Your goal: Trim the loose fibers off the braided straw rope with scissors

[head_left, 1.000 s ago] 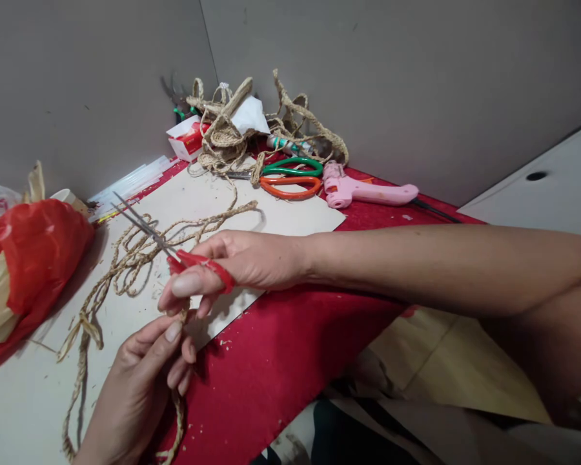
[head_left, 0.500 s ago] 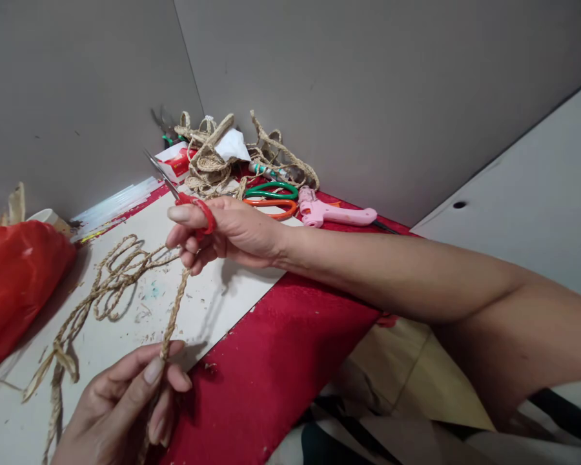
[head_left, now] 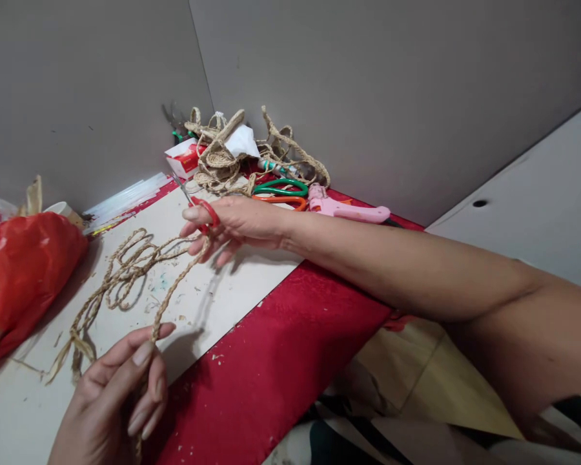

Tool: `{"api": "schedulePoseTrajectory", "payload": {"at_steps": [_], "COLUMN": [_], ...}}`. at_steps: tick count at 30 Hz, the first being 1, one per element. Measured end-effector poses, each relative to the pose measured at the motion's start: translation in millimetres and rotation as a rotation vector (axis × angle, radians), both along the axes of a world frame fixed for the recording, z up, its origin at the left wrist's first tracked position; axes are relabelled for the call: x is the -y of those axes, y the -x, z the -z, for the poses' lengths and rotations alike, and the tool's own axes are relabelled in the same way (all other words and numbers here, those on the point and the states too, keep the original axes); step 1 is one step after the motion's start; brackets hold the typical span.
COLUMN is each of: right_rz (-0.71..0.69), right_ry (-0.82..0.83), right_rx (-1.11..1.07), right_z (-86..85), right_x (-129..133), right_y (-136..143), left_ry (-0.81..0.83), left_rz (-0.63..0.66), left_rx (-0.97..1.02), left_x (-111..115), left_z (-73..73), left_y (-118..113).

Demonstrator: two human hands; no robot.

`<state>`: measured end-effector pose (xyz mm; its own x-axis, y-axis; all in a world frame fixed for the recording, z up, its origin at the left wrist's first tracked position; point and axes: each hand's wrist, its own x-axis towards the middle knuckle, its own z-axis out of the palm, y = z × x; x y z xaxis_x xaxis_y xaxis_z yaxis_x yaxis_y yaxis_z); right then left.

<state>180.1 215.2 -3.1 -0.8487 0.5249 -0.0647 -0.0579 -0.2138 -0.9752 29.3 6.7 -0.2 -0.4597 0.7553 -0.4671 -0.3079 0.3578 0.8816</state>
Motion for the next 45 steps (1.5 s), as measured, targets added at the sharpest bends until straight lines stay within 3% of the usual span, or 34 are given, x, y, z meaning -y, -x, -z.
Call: {"api": "schedulePoseTrajectory", "payload": {"at_steps": [5, 11, 18, 23, 30, 33, 37, 39, 45], "right_rz": [-0.105, -0.052, -0.312, -0.302, -0.294, -0.308, -0.231, -0.185, -0.142], "right_ry": [-0.055, 0.069, 0.073, -0.034, -0.089, -0.346, -1.040, -1.279, -1.564], "right_rx": [0.166, 0.061, 0.003, -0.001, 0.023, 0.067, 0.191, 0.292, 0.458], "right_z": [0.9, -4.2, -11.6, -7.7, -11.3, -11.0, -2.9, 1.0, 2.1], "right_x": [-3, -5, 17, 20, 26, 34, 41, 42, 43], "right_y": [-4, -3, -6, -4, -4, -6, -6, -5, -5], "left_ry": [-0.108, -0.135, -0.048, -0.046, -0.058, -0.054, -0.106, -0.127, -0.136], "left_rz": [-0.072, -0.080, -0.065, -0.030, -0.078, -0.116, -0.150, -0.155, -0.151], "left_rx": [0.001, 0.058, 0.098, 0.109, 0.102, 0.063, 0.024, 0.018, 0.012], "left_x": [-6, -8, -7, -8, -9, -8, -9, -10, -10], "left_z": [4.5, 8.5, 1.8, 2.4, 3.7, 4.7, 5.5, 5.7, 8.0], "left_y": [7, 13, 3, 3, 6, 6, 7, 6, 9]}}
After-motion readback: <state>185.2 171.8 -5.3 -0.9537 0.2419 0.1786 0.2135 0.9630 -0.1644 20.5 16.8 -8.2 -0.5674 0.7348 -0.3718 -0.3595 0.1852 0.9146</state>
